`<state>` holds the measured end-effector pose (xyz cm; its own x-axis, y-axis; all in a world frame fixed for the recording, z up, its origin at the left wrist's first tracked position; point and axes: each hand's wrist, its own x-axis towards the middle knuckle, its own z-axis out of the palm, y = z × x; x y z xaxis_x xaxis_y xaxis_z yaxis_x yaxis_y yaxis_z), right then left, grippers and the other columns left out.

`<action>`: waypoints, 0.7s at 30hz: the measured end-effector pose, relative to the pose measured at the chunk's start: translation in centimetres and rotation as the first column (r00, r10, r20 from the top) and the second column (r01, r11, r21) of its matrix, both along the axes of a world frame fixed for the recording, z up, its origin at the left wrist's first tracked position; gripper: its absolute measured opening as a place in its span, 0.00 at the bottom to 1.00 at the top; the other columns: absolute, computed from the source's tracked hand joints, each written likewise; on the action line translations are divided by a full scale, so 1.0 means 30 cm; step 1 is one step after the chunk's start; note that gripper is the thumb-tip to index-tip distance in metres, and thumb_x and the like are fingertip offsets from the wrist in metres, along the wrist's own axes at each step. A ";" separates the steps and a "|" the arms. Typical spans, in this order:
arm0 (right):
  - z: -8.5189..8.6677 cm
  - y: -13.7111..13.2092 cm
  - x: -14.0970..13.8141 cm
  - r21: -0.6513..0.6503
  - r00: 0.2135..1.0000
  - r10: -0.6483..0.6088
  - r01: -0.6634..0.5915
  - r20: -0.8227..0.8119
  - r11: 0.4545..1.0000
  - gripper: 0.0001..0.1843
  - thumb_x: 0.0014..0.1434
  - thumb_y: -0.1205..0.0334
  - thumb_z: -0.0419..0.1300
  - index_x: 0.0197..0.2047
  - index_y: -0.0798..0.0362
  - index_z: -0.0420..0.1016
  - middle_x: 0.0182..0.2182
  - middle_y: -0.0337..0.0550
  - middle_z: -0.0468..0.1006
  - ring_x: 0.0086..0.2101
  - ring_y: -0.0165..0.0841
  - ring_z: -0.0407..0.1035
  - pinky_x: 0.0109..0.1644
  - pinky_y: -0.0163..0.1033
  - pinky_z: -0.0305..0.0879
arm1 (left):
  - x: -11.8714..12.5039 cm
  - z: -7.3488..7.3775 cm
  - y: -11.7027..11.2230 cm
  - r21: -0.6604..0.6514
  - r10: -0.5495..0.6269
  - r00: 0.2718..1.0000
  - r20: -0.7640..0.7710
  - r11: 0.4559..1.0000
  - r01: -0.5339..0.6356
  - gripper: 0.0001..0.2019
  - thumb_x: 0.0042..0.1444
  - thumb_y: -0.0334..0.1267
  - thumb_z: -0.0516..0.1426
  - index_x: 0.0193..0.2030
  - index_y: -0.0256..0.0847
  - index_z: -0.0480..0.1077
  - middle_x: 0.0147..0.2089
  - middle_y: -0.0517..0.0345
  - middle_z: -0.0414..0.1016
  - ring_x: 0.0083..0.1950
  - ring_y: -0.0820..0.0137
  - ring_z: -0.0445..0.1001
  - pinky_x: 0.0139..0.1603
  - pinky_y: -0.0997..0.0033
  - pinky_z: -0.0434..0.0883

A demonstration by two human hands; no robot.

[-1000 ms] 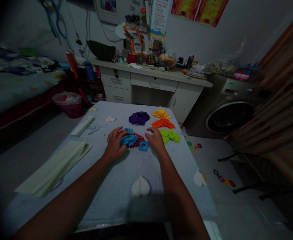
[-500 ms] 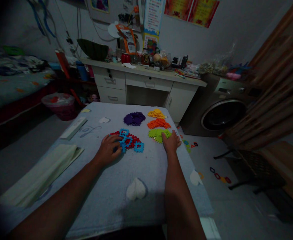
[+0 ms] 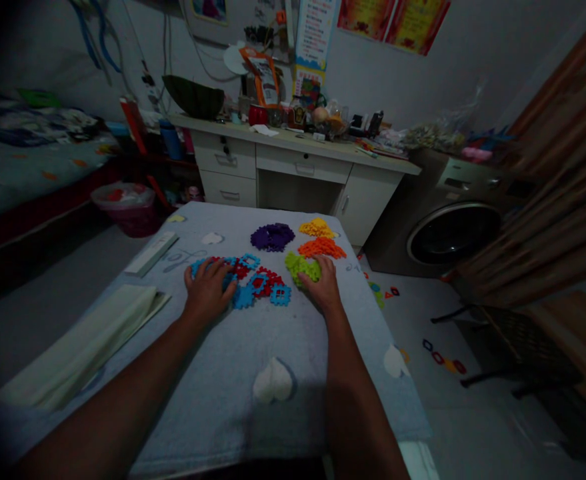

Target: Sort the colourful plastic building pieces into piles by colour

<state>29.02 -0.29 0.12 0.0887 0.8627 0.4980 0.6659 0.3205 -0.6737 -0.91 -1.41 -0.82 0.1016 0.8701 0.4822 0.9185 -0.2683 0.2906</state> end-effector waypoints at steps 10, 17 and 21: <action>-0.025 0.009 -0.041 -0.058 0.949 -0.310 0.313 0.050 0.948 0.29 0.61 0.45 0.52 0.59 0.56 0.68 0.60 0.59 0.64 0.62 0.45 0.56 0.66 0.54 0.52 | 0.021 0.019 -0.011 0.068 -0.242 0.970 0.031 0.969 0.240 0.20 0.60 0.51 0.55 0.55 0.45 0.72 0.62 0.48 0.70 0.68 0.49 0.59 0.68 0.38 0.50; -0.037 0.007 -0.059 -0.341 0.896 -0.311 0.414 0.317 0.844 0.34 0.62 0.41 0.52 0.63 0.52 0.65 0.61 0.56 0.66 0.63 0.51 0.55 0.66 0.59 0.47 | 0.052 0.023 -0.027 -0.031 -0.354 0.935 0.002 0.935 0.354 0.26 0.59 0.57 0.55 0.58 0.45 0.70 0.62 0.48 0.70 0.68 0.50 0.59 0.70 0.37 0.46; -0.045 0.001 -0.089 -0.294 0.938 -0.224 0.299 0.263 0.908 0.34 0.58 0.42 0.57 0.62 0.52 0.67 0.59 0.56 0.68 0.61 0.52 0.56 0.65 0.59 0.49 | 0.066 0.015 -0.028 -0.100 -0.382 0.924 0.011 0.919 0.381 0.26 0.58 0.59 0.56 0.57 0.47 0.71 0.60 0.50 0.73 0.67 0.51 0.60 0.71 0.38 0.42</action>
